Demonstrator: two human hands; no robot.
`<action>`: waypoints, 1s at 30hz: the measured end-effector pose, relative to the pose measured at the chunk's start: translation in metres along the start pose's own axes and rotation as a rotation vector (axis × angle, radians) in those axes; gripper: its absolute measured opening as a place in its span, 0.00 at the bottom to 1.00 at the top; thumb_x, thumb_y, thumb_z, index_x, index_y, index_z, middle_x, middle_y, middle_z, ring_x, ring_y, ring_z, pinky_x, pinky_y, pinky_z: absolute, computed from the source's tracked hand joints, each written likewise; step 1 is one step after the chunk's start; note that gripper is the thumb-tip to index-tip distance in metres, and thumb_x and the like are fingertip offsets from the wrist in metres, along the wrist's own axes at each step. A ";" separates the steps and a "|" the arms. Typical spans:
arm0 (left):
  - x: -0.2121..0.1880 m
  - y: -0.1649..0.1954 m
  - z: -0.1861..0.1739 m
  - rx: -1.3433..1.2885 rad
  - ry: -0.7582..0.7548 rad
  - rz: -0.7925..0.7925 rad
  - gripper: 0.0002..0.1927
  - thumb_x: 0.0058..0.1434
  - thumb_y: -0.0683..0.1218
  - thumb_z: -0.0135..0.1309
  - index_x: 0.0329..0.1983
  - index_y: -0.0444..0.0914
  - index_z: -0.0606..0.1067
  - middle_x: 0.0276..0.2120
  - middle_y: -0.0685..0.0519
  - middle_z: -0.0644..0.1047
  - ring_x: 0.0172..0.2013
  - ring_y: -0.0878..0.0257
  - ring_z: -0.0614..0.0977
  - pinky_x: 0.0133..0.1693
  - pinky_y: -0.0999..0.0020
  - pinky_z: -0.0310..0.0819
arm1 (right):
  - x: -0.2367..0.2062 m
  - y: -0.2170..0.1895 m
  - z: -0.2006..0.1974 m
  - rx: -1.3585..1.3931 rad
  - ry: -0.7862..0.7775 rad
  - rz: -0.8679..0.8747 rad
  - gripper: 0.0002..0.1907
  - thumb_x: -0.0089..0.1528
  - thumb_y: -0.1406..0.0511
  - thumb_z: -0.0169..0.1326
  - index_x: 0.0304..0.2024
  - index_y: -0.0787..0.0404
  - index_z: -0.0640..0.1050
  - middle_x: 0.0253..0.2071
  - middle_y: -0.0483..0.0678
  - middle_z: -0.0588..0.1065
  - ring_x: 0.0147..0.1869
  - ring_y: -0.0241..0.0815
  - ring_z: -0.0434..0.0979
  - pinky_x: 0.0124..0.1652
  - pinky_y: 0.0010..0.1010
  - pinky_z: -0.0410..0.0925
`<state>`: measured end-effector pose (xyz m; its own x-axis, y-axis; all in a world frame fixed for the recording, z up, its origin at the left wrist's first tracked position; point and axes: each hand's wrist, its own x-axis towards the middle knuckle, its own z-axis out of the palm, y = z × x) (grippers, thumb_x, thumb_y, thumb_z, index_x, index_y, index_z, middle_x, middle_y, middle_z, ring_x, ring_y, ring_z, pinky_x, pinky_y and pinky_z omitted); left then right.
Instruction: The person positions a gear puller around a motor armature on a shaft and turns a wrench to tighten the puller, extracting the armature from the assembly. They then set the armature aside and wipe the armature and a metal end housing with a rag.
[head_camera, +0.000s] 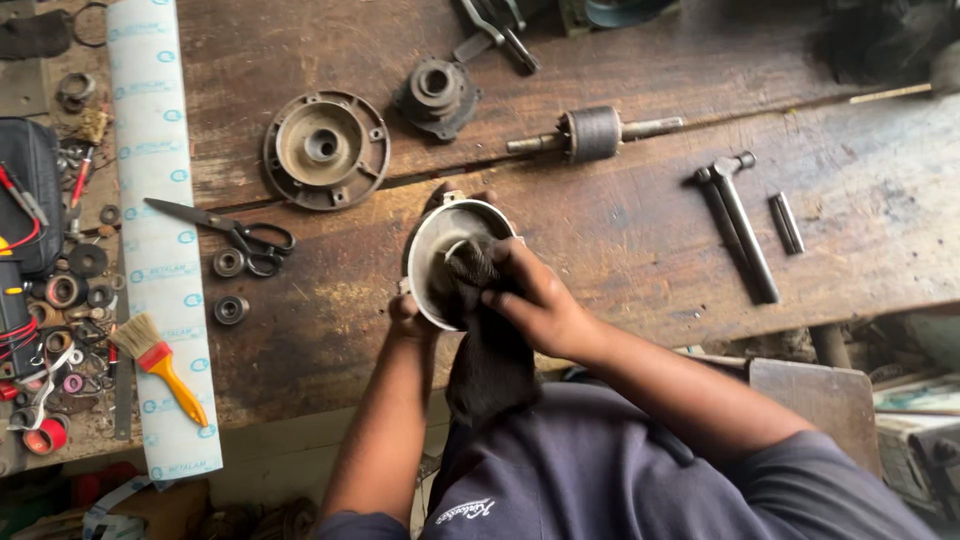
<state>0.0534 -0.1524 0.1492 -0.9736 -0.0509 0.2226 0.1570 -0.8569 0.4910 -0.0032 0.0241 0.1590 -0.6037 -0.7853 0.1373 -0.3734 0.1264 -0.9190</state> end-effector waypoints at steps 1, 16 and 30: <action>0.001 0.002 -0.002 0.014 -0.004 0.005 0.68 0.41 0.60 0.77 0.79 0.42 0.49 0.72 0.39 0.61 0.69 0.44 0.68 0.70 0.47 0.64 | 0.003 -0.004 -0.001 -0.307 -0.011 -0.065 0.15 0.62 0.70 0.57 0.52 0.62 0.73 0.45 0.56 0.75 0.51 0.60 0.76 0.45 0.45 0.72; -0.004 0.015 -0.030 0.029 -0.104 -0.038 0.67 0.43 0.60 0.77 0.81 0.41 0.51 0.72 0.41 0.61 0.69 0.49 0.68 0.71 0.52 0.63 | 0.007 -0.038 -0.006 -0.777 -0.100 -0.469 0.17 0.61 0.64 0.55 0.53 0.58 0.74 0.57 0.51 0.77 0.63 0.62 0.72 0.60 0.60 0.61; 0.019 0.017 -0.020 0.208 -0.162 -0.049 0.69 0.41 0.57 0.79 0.79 0.42 0.49 0.77 0.41 0.55 0.73 0.47 0.66 0.73 0.49 0.63 | 0.008 0.014 0.026 0.622 0.230 0.237 0.25 0.57 0.75 0.58 0.57 0.63 0.69 0.54 0.54 0.74 0.59 0.43 0.74 0.57 0.38 0.70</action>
<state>0.0348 -0.1783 0.1452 -0.9443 0.0852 0.3180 0.1575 -0.7313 0.6636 0.0056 0.0039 0.1376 -0.7780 -0.6230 -0.0809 0.2169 -0.1455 -0.9653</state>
